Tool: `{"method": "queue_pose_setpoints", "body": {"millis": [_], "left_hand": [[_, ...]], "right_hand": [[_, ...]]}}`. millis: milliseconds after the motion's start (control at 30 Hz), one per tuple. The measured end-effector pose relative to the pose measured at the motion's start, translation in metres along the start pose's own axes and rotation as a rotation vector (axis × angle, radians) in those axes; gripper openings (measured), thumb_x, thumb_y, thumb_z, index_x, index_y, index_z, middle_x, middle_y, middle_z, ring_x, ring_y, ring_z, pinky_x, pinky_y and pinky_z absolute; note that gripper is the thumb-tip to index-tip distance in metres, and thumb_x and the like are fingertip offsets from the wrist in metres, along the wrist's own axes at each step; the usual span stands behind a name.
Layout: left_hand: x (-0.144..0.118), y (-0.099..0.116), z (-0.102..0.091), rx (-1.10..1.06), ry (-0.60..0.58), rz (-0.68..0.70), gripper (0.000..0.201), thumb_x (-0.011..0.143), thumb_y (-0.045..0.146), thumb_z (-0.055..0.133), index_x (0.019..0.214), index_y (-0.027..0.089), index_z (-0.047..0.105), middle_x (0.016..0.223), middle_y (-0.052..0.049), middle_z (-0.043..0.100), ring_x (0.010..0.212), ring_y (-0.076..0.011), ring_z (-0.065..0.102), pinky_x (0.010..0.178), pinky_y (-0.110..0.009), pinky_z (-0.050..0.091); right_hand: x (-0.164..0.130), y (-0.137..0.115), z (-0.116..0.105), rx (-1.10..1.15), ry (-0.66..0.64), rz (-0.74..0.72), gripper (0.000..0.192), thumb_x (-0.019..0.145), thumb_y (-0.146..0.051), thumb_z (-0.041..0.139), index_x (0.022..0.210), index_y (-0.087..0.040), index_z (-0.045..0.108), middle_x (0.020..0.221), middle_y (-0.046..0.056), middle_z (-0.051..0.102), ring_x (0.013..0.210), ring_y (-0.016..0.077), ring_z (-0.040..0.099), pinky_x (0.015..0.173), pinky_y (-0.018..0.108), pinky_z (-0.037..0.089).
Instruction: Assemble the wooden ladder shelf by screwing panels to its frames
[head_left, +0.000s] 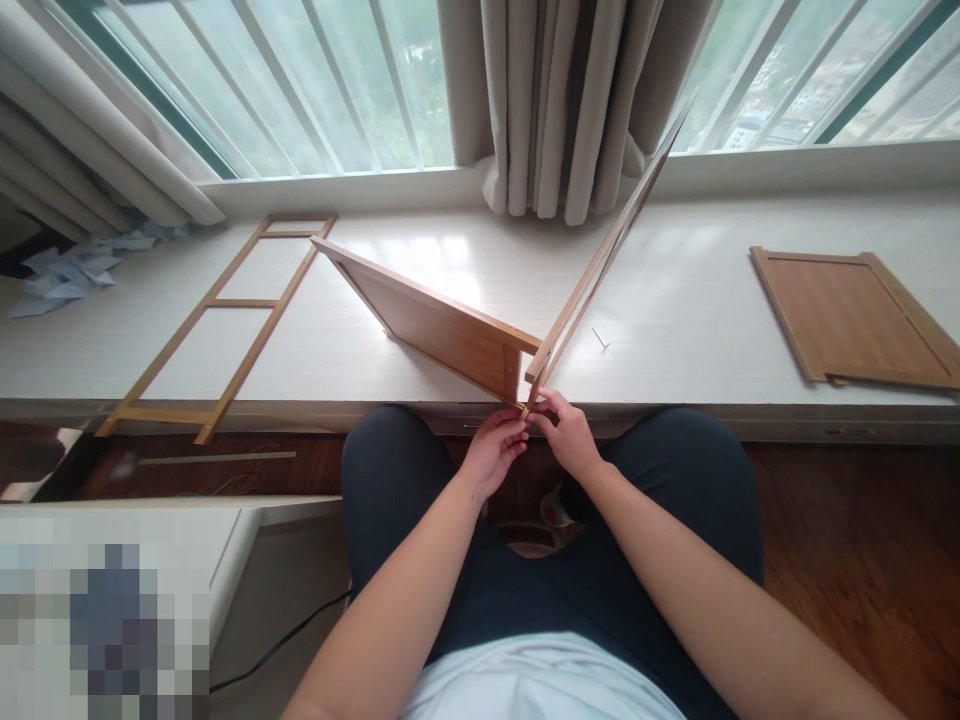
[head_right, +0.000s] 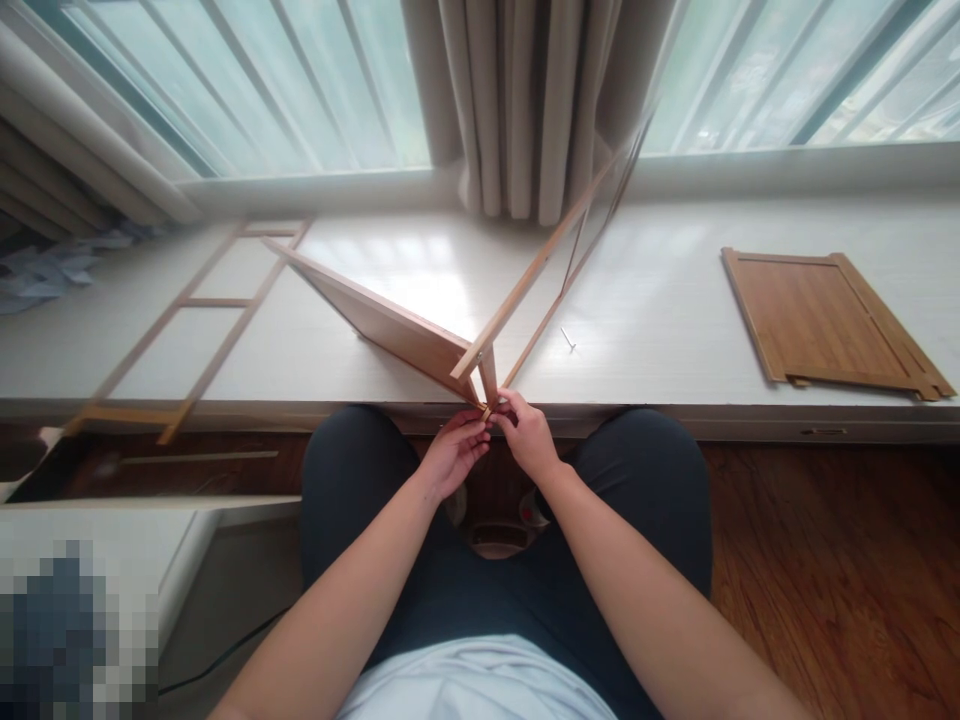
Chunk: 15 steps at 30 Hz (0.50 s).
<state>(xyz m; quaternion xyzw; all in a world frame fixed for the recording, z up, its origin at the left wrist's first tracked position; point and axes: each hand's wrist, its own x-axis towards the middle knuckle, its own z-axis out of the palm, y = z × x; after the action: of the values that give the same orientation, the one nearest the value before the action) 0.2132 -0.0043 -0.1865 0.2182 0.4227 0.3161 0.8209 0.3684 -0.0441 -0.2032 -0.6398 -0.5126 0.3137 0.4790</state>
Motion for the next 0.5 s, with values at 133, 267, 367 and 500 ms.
{"method": "queue_pose_setpoints", "body": {"millis": [133, 267, 367, 500], "left_hand": [[0.0, 0.002, -0.001, 0.011, -0.009, 0.003, 0.036, 0.065, 0.018, 0.088, 0.097, 0.016, 0.071, 0.088, -0.003, 0.073, 0.07, -0.0091, 0.064, 0.065, -0.021, 0.051], [0.0, 0.003, -0.002, 0.026, -0.007, 0.006, 0.036, 0.065, 0.018, 0.088, 0.097, 0.016, 0.071, 0.089, -0.004, 0.074, 0.07, -0.0094, 0.064, 0.065, -0.02, 0.051], [0.001, 0.002, -0.003, 0.035, 0.0, 0.01, 0.038, 0.065, 0.019, 0.089, 0.097, 0.017, 0.07, 0.089, -0.004, 0.074, 0.071, -0.0101, 0.065, 0.064, -0.021, 0.051], [0.002, 0.001, -0.003, 0.041, 0.005, 0.02, 0.04, 0.063, 0.019, 0.09, 0.097, 0.017, 0.068, 0.089, -0.003, 0.073, 0.071, -0.0101, 0.065, 0.063, -0.021, 0.051]], "right_hand": [[0.0, -0.001, 0.0, 0.01, -0.001, -0.012, 0.037, 0.089, -0.027, 0.065, 0.126, -0.022, 0.063, 0.092, 0.004, 0.076, 0.082, 0.0221, 0.071, 0.084, 0.036, 0.055], [-0.003, -0.001, -0.002, -0.006, 0.009, -0.029, 0.04, 0.089, -0.027, 0.066, 0.129, -0.023, 0.061, 0.09, 0.003, 0.075, 0.075, 0.0199, 0.068, 0.078, 0.034, 0.054], [-0.006, -0.001, -0.005, -0.027, 0.03, -0.035, 0.037, 0.089, -0.029, 0.068, 0.125, -0.023, 0.062, 0.088, 0.002, 0.073, 0.07, 0.0184, 0.064, 0.072, 0.032, 0.052], [-0.007, -0.005, -0.019, -0.123, 0.097, -0.064, 0.025, 0.093, -0.034, 0.065, 0.115, -0.023, 0.064, 0.086, 0.002, 0.071, 0.067, 0.0185, 0.06, 0.071, 0.033, 0.051]]}}
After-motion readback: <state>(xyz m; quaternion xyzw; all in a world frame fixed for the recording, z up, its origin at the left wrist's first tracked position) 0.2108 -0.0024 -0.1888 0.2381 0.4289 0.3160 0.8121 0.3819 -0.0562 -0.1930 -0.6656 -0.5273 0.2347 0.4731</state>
